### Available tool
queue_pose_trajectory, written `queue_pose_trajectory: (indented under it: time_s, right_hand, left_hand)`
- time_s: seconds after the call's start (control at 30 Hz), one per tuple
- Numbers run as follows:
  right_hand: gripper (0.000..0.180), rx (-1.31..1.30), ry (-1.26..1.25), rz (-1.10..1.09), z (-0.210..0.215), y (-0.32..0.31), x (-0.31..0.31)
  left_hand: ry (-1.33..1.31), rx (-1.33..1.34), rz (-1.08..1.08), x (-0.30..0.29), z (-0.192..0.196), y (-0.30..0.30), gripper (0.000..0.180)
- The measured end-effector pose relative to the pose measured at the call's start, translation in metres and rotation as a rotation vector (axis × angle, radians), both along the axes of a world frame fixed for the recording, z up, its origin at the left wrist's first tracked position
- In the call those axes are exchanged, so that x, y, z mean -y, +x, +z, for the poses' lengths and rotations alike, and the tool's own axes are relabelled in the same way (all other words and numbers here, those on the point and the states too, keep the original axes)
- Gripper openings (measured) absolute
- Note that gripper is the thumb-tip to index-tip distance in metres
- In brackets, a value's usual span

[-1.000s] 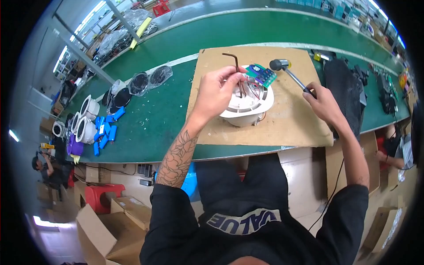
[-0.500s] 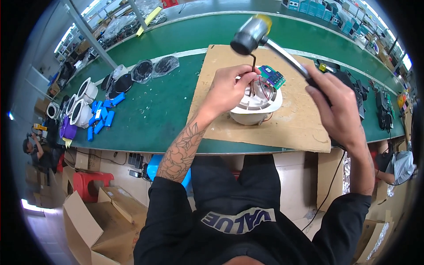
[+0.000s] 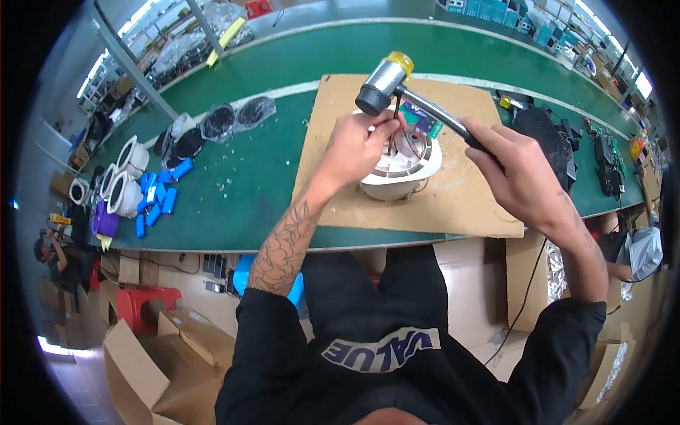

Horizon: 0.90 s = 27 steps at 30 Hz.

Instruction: Assembling electronic components into a white plastic housing using a hammer and small tools.

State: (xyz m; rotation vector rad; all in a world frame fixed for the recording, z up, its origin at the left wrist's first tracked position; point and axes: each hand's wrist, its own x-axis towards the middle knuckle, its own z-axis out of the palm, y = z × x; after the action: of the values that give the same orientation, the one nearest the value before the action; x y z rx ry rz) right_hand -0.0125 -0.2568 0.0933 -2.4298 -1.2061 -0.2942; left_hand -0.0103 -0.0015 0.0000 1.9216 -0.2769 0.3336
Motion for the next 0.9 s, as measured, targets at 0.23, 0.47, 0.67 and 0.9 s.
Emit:
queue_pose_trajectory:
  time_s: [0.23,0.47,0.67,0.9]
  right_hand:
    - [0.035,-0.067,0.418,-0.158,0.011,-0.007,0.036]
    - [0.034,-0.204,0.021,-0.423,-0.071,0.033,0.086]
    - [0.027,-0.123,-0.163,-0.523,-0.136,0.049,0.099]
    - [0.043,0.163,0.147,-0.267,-0.102,0.038,0.045]
  left_hand:
    - [0.056,0.07,0.026,0.003,0.003,0.0,0.019]
    - [-0.403,0.273,0.195,-0.034,0.024,-0.011,0.02]
    - [-0.142,-0.039,0.336,-0.107,-0.001,-0.01,0.024]
    - [0.182,-0.382,0.382,-0.152,-0.047,0.025,0.023]
